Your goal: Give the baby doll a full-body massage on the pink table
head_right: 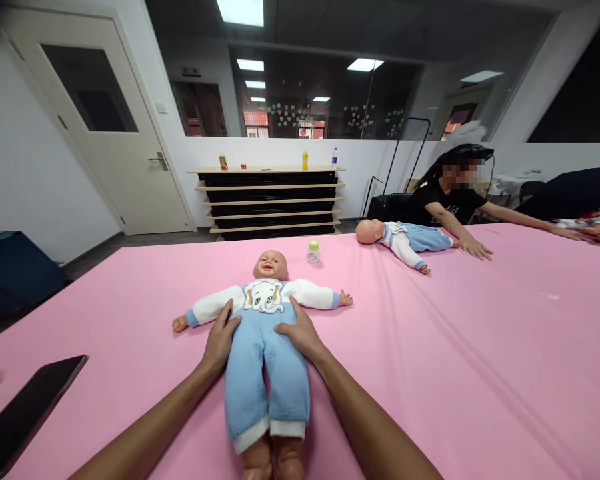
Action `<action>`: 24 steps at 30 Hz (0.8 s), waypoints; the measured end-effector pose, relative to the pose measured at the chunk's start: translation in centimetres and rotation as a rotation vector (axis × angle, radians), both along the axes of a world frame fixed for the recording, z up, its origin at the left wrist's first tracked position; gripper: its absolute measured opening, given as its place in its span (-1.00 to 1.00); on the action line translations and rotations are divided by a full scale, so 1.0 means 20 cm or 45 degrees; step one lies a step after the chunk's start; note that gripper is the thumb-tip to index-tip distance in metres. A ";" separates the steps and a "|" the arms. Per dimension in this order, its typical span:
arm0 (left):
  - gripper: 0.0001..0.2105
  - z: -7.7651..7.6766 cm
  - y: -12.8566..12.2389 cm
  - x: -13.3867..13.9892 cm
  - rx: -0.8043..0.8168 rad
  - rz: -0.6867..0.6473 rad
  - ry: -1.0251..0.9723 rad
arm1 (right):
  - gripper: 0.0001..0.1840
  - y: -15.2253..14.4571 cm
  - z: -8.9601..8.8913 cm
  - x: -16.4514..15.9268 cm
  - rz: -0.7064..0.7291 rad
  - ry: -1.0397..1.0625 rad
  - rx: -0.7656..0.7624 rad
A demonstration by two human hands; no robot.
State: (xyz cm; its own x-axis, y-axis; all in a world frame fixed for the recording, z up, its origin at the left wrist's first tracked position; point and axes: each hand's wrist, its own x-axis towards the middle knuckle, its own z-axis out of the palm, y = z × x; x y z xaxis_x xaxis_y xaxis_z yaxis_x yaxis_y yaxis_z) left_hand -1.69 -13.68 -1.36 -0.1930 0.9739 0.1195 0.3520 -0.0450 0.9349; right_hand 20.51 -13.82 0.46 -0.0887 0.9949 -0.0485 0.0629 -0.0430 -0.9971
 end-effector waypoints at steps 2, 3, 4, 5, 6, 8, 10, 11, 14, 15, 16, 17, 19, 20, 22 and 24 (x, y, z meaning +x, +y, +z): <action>-0.43 -0.02 -0.01 -0.04 -0.012 -0.009 -0.001 | 0.03 -0.02 0.02 -0.05 0.063 -0.032 0.000; -0.44 -0.03 -0.01 -0.06 -0.024 -0.012 -0.015 | 0.04 -0.02 0.03 -0.08 0.084 -0.048 0.003; -0.45 -0.03 -0.01 -0.09 -0.031 -0.015 -0.023 | 0.04 -0.03 0.04 -0.10 0.098 -0.068 0.004; -0.44 -0.03 -0.01 -0.11 -0.038 -0.017 -0.031 | 0.05 -0.04 0.05 -0.12 0.107 -0.093 -0.001; -0.44 -0.03 -0.02 -0.12 -0.046 -0.021 -0.037 | 0.04 -0.04 0.06 -0.13 0.106 -0.122 -0.011; -0.43 -0.01 -0.03 -0.14 -0.062 -0.013 -0.060 | 0.01 -0.07 0.08 -0.15 0.057 -0.192 -0.025; -0.38 0.01 -0.07 -0.12 -0.080 0.040 -0.109 | -0.01 -0.14 0.10 -0.15 -0.027 -0.278 -0.023; -0.35 0.03 -0.11 -0.10 -0.086 0.075 -0.131 | -0.02 -0.20 0.11 -0.15 -0.061 -0.328 -0.007; -0.23 0.07 -0.31 -0.03 -0.100 0.077 -0.094 | 0.01 -0.44 0.11 -0.14 -0.072 -0.484 0.067; -0.18 0.08 -0.40 0.00 -0.105 0.028 -0.044 | 0.03 -0.53 0.10 -0.14 -0.072 -0.542 0.071; -0.12 0.09 -0.49 0.02 -0.109 -0.034 0.019 | 0.06 -0.62 0.09 -0.14 -0.094 -0.601 0.064; -0.07 0.10 -0.58 0.04 -0.109 -0.098 0.089 | 0.06 -0.70 0.07 -0.14 -0.115 -0.643 0.038; -0.05 0.10 -0.73 0.08 -0.094 -0.188 0.205 | 0.05 -0.81 0.04 -0.16 -0.164 -0.673 -0.017; -0.07 0.09 -0.79 0.09 -0.096 -0.206 0.247 | 0.04 -0.84 0.02 -0.17 -0.175 -0.659 -0.032; -0.10 0.09 -0.85 0.12 -0.126 -0.202 0.294 | 0.00 -0.85 0.00 -0.19 -0.170 -0.605 -0.026; -0.13 0.08 -0.86 0.14 -0.164 -0.192 0.293 | -0.04 -0.82 0.00 -0.21 -0.143 -0.549 0.005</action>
